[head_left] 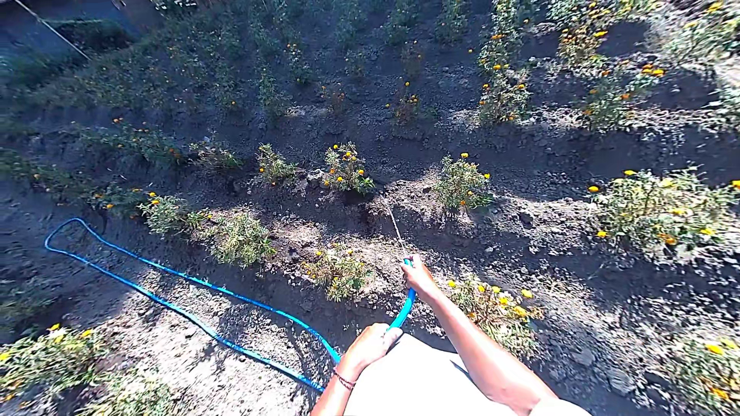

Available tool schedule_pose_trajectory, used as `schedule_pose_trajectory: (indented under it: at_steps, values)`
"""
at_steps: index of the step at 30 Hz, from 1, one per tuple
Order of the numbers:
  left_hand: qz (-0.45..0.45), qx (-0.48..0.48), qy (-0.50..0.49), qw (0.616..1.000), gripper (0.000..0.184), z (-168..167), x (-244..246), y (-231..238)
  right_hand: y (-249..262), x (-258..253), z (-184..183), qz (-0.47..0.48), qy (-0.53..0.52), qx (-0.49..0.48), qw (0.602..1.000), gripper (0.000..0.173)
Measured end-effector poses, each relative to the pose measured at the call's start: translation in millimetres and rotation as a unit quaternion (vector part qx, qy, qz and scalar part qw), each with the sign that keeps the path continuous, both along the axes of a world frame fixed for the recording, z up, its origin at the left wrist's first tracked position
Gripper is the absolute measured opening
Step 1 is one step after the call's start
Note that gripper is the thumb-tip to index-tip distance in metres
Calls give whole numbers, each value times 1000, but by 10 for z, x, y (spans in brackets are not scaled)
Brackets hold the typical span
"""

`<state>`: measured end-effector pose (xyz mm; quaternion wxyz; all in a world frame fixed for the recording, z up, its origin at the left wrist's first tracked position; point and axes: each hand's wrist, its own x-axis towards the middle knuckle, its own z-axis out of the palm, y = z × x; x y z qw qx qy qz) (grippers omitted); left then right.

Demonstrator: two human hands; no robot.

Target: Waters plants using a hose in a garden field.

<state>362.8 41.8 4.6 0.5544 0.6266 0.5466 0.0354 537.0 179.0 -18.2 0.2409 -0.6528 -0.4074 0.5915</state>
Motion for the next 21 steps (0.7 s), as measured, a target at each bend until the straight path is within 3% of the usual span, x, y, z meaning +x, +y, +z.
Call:
schedule_pose_trajectory:
  at_steps: [21]
  values:
    - [4, -1, 7, 1000, 49, -1, -45, -55, 4, -81, 17, 41, -4, -21, 999, 38]
